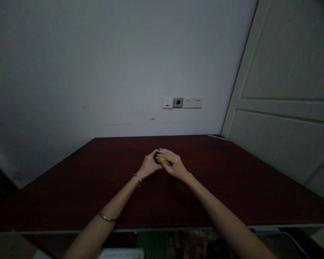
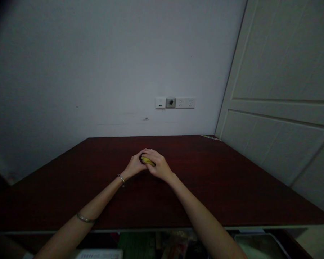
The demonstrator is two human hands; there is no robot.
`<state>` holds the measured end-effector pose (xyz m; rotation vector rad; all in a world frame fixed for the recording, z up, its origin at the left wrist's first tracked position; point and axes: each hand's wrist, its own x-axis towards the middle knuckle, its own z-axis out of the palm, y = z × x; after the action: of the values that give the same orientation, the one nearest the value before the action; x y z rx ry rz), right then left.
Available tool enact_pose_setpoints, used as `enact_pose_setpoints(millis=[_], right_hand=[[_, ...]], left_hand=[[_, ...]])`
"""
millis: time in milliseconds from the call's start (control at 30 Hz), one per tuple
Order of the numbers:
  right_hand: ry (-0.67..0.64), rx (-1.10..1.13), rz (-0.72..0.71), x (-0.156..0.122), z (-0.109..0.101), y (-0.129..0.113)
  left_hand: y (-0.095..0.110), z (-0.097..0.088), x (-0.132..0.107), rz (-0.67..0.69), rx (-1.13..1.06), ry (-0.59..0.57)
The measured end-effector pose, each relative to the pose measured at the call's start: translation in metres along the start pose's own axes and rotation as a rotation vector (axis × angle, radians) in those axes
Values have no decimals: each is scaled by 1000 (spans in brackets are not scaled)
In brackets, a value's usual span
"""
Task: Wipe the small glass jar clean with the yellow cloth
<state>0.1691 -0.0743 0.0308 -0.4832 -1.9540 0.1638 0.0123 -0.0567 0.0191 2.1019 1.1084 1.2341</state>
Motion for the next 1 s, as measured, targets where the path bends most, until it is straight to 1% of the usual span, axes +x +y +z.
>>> enact_pose_setpoints(millis=[67,233,300,400,467,567,633,700,767,833,933,1000], right_hand=[[1,-4,25,0,0,1],[84,21,153,3,-2,2],[70,34,144,3,-2,1],[10,60,84,3,-2,0],[1,95,95,3,-3,0],[93,206,240,7,-6,2],[171,294,348,10,-8,3],[213,348,399,12,-9,4],[213,360,383,12,-9,2],[182,345,319,10,-9,0],[120,309,231,8,-8,-2],[109,306,235,8,-8,-2]], left_hand=[[2,-1,0,-1,11,8],[10,-2,-1,-4,67,32],[10,-2,0,-5,58,33],[8,-2,0,1,16,19],[6,-2,0,7,-11,11],[5,-1,1,1,-59,9],[6,0,1,-25,-147,-2],[8,1,2,-57,-268,-27],[10,1,3,-90,-360,-51],[11,1,3,-117,-403,-47],[11,0,3,-139,-402,-17],[10,0,3,-146,-397,-7]])
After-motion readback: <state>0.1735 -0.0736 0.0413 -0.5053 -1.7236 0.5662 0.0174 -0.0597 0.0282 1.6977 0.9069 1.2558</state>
